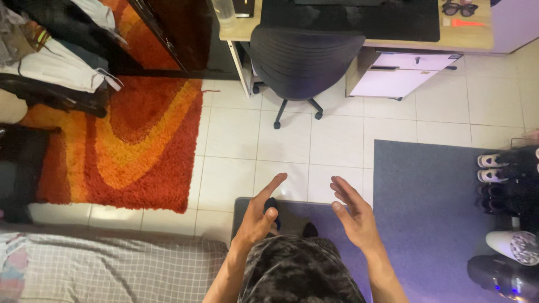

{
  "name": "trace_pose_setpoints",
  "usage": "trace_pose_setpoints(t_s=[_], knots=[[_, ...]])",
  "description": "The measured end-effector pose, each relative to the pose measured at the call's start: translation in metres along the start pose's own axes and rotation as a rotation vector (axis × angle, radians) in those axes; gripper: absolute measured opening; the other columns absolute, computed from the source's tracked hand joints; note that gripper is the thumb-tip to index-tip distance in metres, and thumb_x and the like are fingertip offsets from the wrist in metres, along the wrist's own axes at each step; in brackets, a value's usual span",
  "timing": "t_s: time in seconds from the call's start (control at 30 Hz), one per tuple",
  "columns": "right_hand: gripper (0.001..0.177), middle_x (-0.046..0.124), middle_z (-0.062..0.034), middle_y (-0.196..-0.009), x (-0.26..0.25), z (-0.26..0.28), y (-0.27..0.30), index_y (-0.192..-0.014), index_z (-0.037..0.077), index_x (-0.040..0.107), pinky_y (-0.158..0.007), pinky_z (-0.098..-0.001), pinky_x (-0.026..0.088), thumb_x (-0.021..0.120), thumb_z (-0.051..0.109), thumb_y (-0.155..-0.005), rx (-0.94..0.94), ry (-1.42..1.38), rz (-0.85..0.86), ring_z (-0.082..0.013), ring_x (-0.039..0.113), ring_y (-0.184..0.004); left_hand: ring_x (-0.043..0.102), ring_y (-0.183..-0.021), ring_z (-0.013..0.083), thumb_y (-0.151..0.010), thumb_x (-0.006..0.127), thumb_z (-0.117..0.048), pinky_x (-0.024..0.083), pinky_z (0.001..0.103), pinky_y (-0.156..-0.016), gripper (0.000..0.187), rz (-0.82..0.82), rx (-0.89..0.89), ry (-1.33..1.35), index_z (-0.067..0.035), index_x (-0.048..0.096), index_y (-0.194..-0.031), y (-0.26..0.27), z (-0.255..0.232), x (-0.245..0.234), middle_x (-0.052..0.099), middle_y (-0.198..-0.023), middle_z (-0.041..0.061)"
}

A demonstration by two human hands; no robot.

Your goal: The person cleans a black tripod with an orange brush, then places it on the desk. They then tidy items on the desk, including watches and sunglasses, and move to a shelf to place a small jar and a comb. Finally, they adjust a plant and a remote on a white shelf.

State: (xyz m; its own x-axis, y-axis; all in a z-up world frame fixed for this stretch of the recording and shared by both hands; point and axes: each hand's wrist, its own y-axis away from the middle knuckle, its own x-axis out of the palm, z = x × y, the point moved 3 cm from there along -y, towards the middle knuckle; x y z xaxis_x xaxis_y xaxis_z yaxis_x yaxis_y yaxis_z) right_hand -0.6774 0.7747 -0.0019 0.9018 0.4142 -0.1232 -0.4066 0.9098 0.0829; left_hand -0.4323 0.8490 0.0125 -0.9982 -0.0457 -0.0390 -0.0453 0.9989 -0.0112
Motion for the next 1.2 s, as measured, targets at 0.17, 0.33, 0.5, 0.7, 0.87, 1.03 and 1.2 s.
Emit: trace_pose_setpoints(t_s=[0.17, 0.33, 0.5, 0.7, 0.87, 1.03, 1.2], knots=[[0.061, 0.052, -0.0179, -0.154, -0.033, -0.006, 0.03, -0.151, 0.001, 0.045, -0.118, -0.0451, 0.041, 0.065, 0.017, -0.096, -0.029, 0.045, 0.033, -0.0306, 0.051, -0.143, 0.03, -0.158, 0.0413, -0.088, 0.039, -0.09, 0.022, 0.054, -0.128, 0.112, -0.016, 0.013, 0.008, 0.001, 0.043, -0.154, 0.021, 0.0, 0.042, 0.043, -0.163, 0.024], [0.062, 0.053, -0.0178, -0.154, -0.058, -0.015, 0.061, -0.151, 0.0, 0.046, -0.119, -0.045, 0.04, 0.067, 0.016, -0.095, -0.021, 0.081, 0.036, -0.0301, 0.051, -0.143, 0.031, -0.158, 0.0409, -0.089, 0.04, -0.088, 0.024, 0.055, -0.127, 0.11, 0.008, -0.015, -0.011, 0.0, 0.042, -0.154, 0.044, 0.0, 0.081, 0.045, -0.162, 0.023], [0.064, 0.053, -0.0162, -0.154, -0.072, -0.025, 0.087, -0.15, 0.002, 0.047, -0.118, -0.0442, 0.042, 0.069, 0.019, -0.093, -0.012, 0.097, 0.072, -0.0292, 0.052, -0.142, 0.034, -0.156, 0.0399, -0.088, 0.038, -0.089, 0.026, 0.055, -0.125, 0.11, -0.008, -0.028, -0.045, -0.002, 0.043, -0.155, 0.061, -0.004, 0.113, 0.045, -0.162, 0.022], [0.065, 0.055, -0.0154, -0.153, -0.08, -0.027, 0.11, -0.149, 0.004, 0.048, -0.117, -0.0441, 0.043, 0.072, 0.018, -0.091, 0.002, 0.062, 0.084, -0.0283, 0.054, -0.141, 0.038, -0.151, 0.0385, -0.082, 0.035, -0.092, 0.031, 0.055, -0.121, 0.113, -0.007, -0.12, -0.128, -0.006, 0.046, -0.155, 0.084, -0.014, 0.138, 0.05, -0.159, 0.018], [0.064, 0.056, -0.0143, -0.152, -0.078, -0.021, 0.123, -0.149, 0.004, 0.048, -0.116, -0.0436, 0.043, 0.071, 0.012, -0.09, -0.021, 0.044, 0.078, -0.0281, 0.054, -0.14, 0.037, -0.152, 0.0387, -0.084, 0.037, -0.09, 0.03, 0.055, -0.122, 0.109, 0.026, -0.041, -0.124, -0.007, 0.043, -0.155, 0.089, -0.019, 0.146, 0.049, -0.159, 0.018], [0.062, 0.056, -0.0141, -0.151, -0.07, -0.015, 0.129, -0.149, 0.004, 0.048, -0.117, -0.0435, 0.044, 0.07, 0.01, -0.091, -0.046, 0.024, 0.064, -0.0275, 0.055, -0.139, 0.036, -0.154, 0.0392, -0.088, 0.04, -0.086, 0.028, 0.053, -0.124, 0.106, 0.066, 0.023, -0.092, -0.005, 0.044, -0.155, 0.09, -0.021, 0.14, 0.048, -0.159, 0.02], [0.063, 0.057, -0.0138, -0.151, -0.056, -0.011, 0.135, -0.149, 0.004, 0.048, -0.116, -0.0438, 0.044, 0.07, 0.014, -0.091, -0.035, 0.034, 0.026, -0.0278, 0.055, -0.139, 0.035, -0.154, 0.039, -0.088, 0.04, -0.086, 0.028, 0.052, -0.124, 0.105, 0.113, 0.026, -0.116, -0.005, 0.043, -0.155, 0.093, -0.024, 0.128, 0.048, -0.159, 0.021]])
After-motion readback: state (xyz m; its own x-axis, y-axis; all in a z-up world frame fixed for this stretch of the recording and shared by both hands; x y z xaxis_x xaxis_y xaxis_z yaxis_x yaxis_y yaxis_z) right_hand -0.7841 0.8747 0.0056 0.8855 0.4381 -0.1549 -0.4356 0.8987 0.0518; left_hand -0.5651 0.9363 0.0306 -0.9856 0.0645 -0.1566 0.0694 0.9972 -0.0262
